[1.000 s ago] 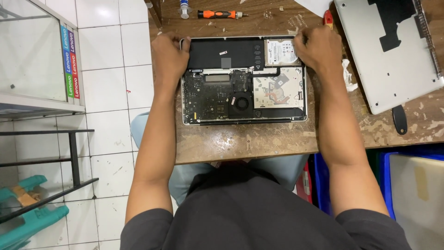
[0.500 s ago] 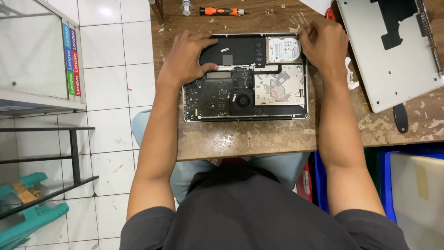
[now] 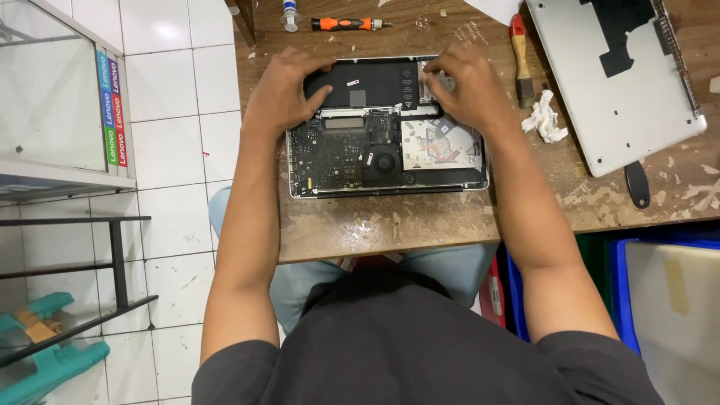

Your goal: The person cleans the interior of a disassembled laptop with a brush, then uses a screwdriver to remove screws and disconnect cables from the hard drive and fan. The person removes the hard drive and fan from the laptop chassis.

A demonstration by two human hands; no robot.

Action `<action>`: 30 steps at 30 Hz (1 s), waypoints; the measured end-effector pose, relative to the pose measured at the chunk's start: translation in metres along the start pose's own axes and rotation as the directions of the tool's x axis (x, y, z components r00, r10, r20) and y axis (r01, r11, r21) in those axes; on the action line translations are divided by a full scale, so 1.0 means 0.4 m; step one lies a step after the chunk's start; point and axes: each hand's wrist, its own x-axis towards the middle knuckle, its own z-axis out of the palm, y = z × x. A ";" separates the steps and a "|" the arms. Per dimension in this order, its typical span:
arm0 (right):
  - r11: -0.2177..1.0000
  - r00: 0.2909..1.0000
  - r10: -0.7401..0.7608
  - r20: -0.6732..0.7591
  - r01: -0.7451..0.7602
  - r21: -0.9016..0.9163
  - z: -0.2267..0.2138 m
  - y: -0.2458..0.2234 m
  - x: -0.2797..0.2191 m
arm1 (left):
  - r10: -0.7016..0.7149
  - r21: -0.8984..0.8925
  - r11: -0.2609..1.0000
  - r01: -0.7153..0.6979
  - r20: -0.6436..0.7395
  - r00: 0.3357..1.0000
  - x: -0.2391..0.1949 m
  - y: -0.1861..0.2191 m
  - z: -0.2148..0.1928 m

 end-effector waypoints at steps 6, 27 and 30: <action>0.996 0.998 0.007 0.066 -0.014 0.092 0.004 -0.027 0.002 | -0.236 0.256 0.930 0.262 -0.129 0.963 0.000 0.015 0.052; 0.539 0.851 0.460 0.253 -0.494 0.683 -0.049 -0.119 0.031 | -0.582 0.242 0.741 0.626 -0.232 0.779 0.011 0.051 0.107; 0.437 0.803 0.509 0.310 -0.551 0.711 -0.069 -0.125 0.041 | -0.575 0.221 0.753 0.619 -0.235 0.784 0.009 0.045 0.110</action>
